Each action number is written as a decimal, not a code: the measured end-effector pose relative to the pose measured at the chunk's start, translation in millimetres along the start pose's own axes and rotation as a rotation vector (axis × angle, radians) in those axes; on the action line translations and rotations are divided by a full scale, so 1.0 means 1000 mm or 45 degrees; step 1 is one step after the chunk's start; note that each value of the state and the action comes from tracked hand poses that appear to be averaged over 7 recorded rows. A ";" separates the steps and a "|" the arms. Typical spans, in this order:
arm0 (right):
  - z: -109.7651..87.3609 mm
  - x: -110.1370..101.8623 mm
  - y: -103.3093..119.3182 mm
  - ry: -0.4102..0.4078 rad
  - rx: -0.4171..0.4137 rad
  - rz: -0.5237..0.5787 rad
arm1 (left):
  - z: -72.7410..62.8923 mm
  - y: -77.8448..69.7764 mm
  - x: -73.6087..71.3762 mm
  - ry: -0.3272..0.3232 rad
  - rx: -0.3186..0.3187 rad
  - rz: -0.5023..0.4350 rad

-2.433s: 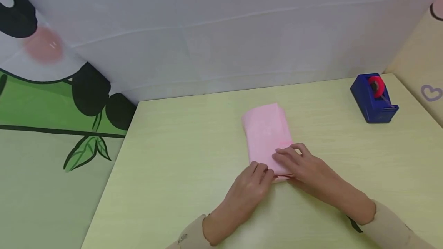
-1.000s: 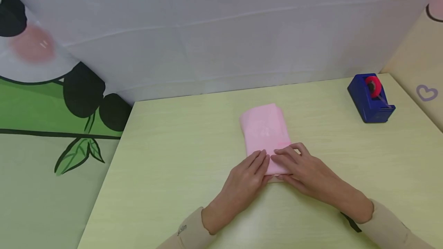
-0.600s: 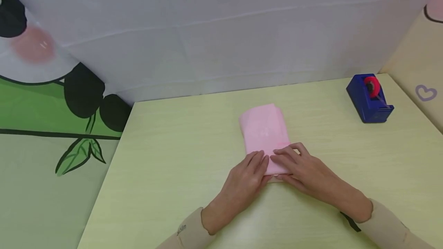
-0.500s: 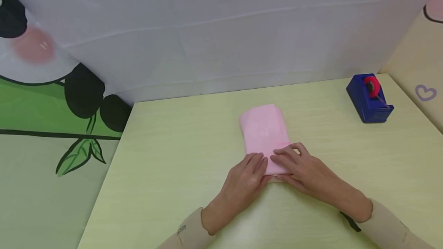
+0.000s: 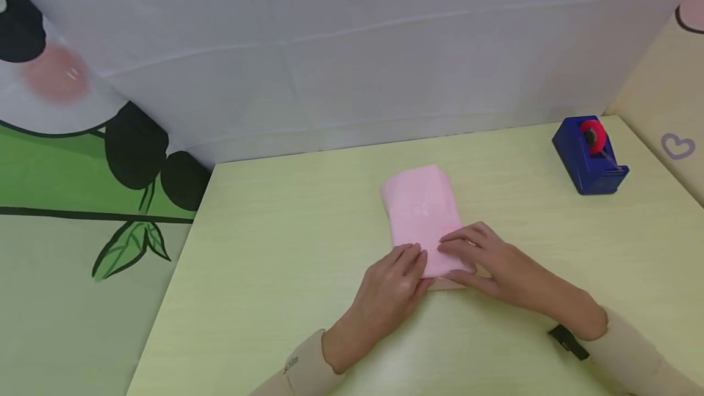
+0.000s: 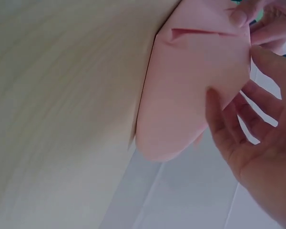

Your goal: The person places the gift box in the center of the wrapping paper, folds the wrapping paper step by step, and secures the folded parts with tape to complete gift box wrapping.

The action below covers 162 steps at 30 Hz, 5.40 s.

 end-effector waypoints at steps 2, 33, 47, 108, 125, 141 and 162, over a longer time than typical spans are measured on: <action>-0.001 -0.004 -0.005 0.009 0.043 0.073 | 0.000 0.000 0.000 0.000 -0.002 0.005; -0.027 -0.040 -0.084 -0.237 0.519 -0.108 | -0.001 -0.002 0.005 -0.011 0.010 0.035; -0.043 -0.049 -0.113 -0.316 0.740 -0.149 | -0.001 -0.002 0.005 -0.003 0.000 0.050; -0.100 -0.089 -0.166 -0.165 1.555 -0.162 | -0.015 -0.008 -0.002 0.009 0.050 0.068; -0.101 -0.085 -0.172 -0.279 1.607 -0.049 | -0.016 -0.009 -0.004 0.015 0.047 0.082; -0.104 -0.093 -0.163 -0.038 1.694 0.002 | -0.016 -0.013 -0.005 0.031 0.039 0.107; -0.108 -0.100 -0.164 0.009 1.734 0.169 | -0.016 -0.014 -0.005 0.020 0.033 0.086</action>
Point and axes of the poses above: each hand's wrist, its own z-axis towards the middle knuckle, its own x-axis out of the palm, y = z × x, the point moved 2 cm from there along z, towards the middle knuckle, and after that the axes turned 14 degrees about -z, right-handed, at the moved point
